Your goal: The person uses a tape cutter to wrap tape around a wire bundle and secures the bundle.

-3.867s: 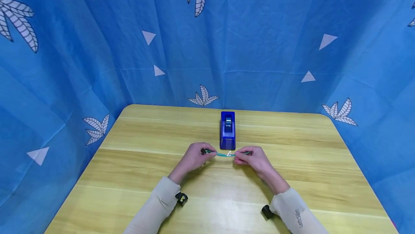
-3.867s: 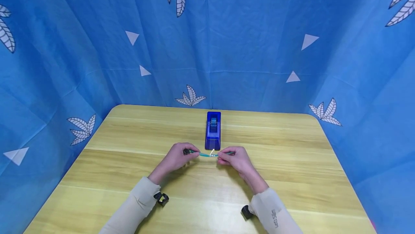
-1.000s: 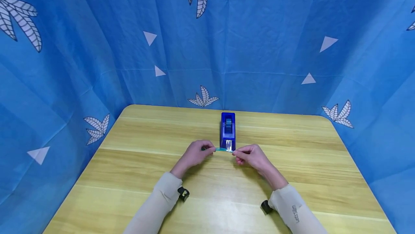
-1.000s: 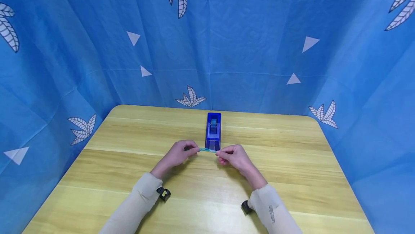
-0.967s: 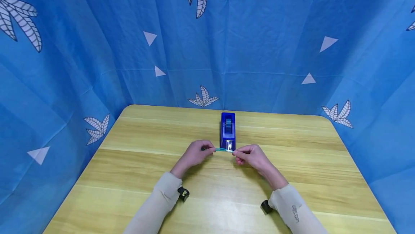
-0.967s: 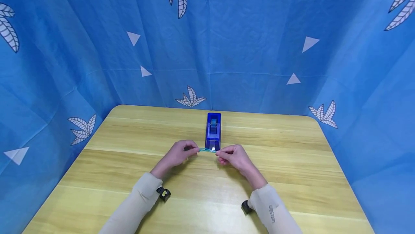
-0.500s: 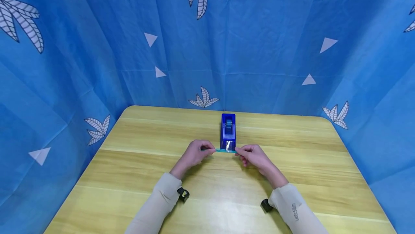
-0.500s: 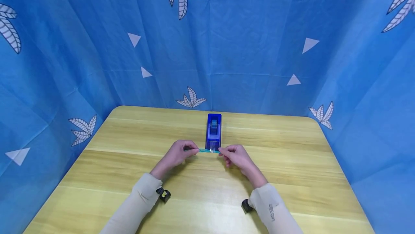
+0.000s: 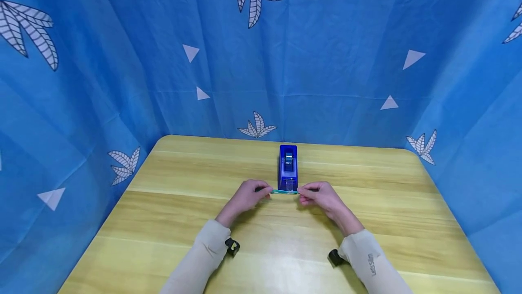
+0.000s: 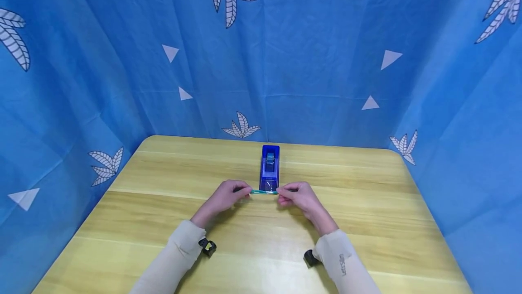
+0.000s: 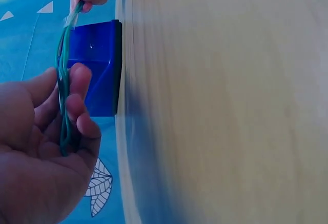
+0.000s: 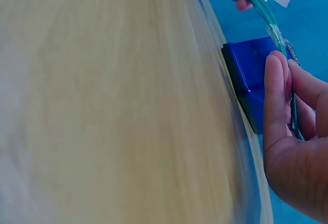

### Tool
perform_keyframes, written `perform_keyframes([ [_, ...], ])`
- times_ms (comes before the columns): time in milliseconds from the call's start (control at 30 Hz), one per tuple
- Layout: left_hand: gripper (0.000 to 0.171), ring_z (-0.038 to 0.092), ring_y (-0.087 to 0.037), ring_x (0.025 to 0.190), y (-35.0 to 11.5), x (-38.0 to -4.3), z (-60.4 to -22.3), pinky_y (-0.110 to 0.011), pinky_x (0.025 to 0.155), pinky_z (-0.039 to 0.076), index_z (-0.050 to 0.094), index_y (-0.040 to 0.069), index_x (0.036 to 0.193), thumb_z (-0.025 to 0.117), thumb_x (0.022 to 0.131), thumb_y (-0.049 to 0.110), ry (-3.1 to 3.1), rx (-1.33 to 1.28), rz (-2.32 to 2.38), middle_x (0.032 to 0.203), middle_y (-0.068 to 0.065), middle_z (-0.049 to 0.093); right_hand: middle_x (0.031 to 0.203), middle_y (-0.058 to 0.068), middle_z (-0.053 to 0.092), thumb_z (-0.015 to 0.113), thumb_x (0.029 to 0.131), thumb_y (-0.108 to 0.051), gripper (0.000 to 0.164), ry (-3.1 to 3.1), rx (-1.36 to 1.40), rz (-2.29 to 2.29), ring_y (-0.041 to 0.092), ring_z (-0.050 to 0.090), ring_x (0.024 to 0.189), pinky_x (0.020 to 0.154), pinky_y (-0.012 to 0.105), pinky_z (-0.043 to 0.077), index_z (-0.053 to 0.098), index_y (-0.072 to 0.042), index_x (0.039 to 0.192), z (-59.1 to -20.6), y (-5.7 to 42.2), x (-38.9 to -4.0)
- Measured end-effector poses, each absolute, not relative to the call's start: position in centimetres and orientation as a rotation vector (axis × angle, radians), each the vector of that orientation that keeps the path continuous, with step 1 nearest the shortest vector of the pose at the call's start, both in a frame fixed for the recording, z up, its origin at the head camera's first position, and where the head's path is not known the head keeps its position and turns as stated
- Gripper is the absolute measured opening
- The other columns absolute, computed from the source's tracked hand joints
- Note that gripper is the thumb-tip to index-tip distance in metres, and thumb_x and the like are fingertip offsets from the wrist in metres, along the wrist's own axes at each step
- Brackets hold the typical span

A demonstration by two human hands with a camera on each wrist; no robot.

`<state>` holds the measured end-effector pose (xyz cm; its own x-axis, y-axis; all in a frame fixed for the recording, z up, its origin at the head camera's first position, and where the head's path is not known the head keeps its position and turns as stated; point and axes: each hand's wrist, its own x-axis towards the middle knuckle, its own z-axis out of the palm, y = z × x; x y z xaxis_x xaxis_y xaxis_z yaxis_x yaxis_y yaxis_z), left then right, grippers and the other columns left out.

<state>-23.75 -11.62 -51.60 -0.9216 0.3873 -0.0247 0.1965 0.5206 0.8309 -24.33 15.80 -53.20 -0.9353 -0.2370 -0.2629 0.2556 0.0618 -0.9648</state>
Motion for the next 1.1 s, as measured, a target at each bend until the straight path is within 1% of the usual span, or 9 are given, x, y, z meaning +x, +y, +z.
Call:
perform_keyframes([
  [100,0.024,0.057,-0.012,0.075,-11.29,-23.87,-51.68,-0.027,0.067,0.047,0.078,0.012,0.101,0.061,0.106,0.030,2.560,0.435,1.384,0.090,-0.001,0.075,0.086,0.010,0.076,0.071,0.096,-0.003,0.028,1.990,0.029,-1.953,0.014,0.074,0.074,0.076,0.030,0.063,0.067,0.016,0.117,-53.26,15.92,-24.38],
  [200,0.021,0.060,-0.013,0.081,-11.16,-24.00,-51.65,-0.029,0.070,0.049,0.078,0.013,0.100,0.065,0.104,0.028,2.565,0.392,1.408,0.088,0.001,0.074,0.087,0.011,0.077,0.071,0.096,-0.003,0.029,1.999,0.029,-1.958,0.014,0.074,0.074,0.076,0.029,0.063,0.067,0.016,0.117,-53.21,15.85,-24.45],
  [267,0.018,0.061,-0.015,0.082,-11.12,-24.05,-51.62,-0.030,0.070,0.050,0.078,0.013,0.099,0.066,0.103,0.027,2.556,0.375,1.427,0.087,0.001,0.074,0.088,0.012,0.077,0.071,0.096,-0.002,0.028,2.009,0.034,-1.959,0.014,0.075,0.074,0.076,0.029,0.063,0.067,0.016,0.118,-53.17,15.83,-24.50],
  [467,0.012,0.064,-0.016,0.083,-11.14,-24.21,-51.68,-0.029,0.070,0.053,0.079,0.015,0.098,0.070,0.100,0.024,2.558,0.358,1.465,0.089,0.000,0.075,0.096,0.020,0.077,0.071,0.096,-0.001,0.030,1.998,0.056,-1.981,0.015,0.076,0.076,0.078,0.030,0.063,0.065,0.017,0.120,-53.08,15.66,-24.61],
  [733,0.010,0.065,-0.015,0.088,-11.04,-24.30,-51.63,-0.030,0.075,0.055,0.079,0.018,0.100,0.071,0.099,0.024,2.594,0.347,1.446,0.096,0.002,0.076,0.095,0.020,0.078,0.069,0.097,0.002,0.028,2.004,0.065,-2.011,0.015,0.076,0.075,0.077,0.028,0.063,0.066,0.018,0.119,-53.02,15.50,-24.70],
  [900,0.009,0.064,-0.017,0.092,-11.08,-24.34,-51.55,-0.034,0.081,0.056,0.079,0.021,0.100,0.072,0.099,0.026,2.631,0.361,1.397,0.105,0.001,0.075,0.095,0.018,0.078,0.069,0.096,0.004,0.027,1.999,0.069,-2.031,0.014,0.076,0.076,0.077,0.028,0.063,0.065,0.019,0.119,-53.09,15.45,-24.65],
  [1033,0.014,0.067,-0.020,0.102,-11.12,-24.54,-51.77,-0.039,0.091,0.057,0.078,0.020,0.106,0.069,0.101,0.029,2.698,0.465,1.300,0.112,0.000,0.075,0.092,0.015,0.078,0.069,0.096,0.004,0.027,2.007,0.062,-2.037,0.014,0.076,0.076,0.076,0.027,0.063,0.065,0.019,0.118,-53.10,15.45,-24.69],
  [1100,0.018,0.068,-0.022,0.110,-10.87,-24.59,-51.77,-0.042,0.098,0.055,0.077,0.018,0.110,0.067,0.102,0.031,2.756,0.542,1.210,0.115,-0.001,0.075,0.090,0.013,0.078,0.070,0.095,0.004,0.028,2.018,0.058,-2.031,0.013,0.076,0.076,0.076,0.027,0.063,0.065,0.019,0.118,-53.09,15.52,-24.73],
])
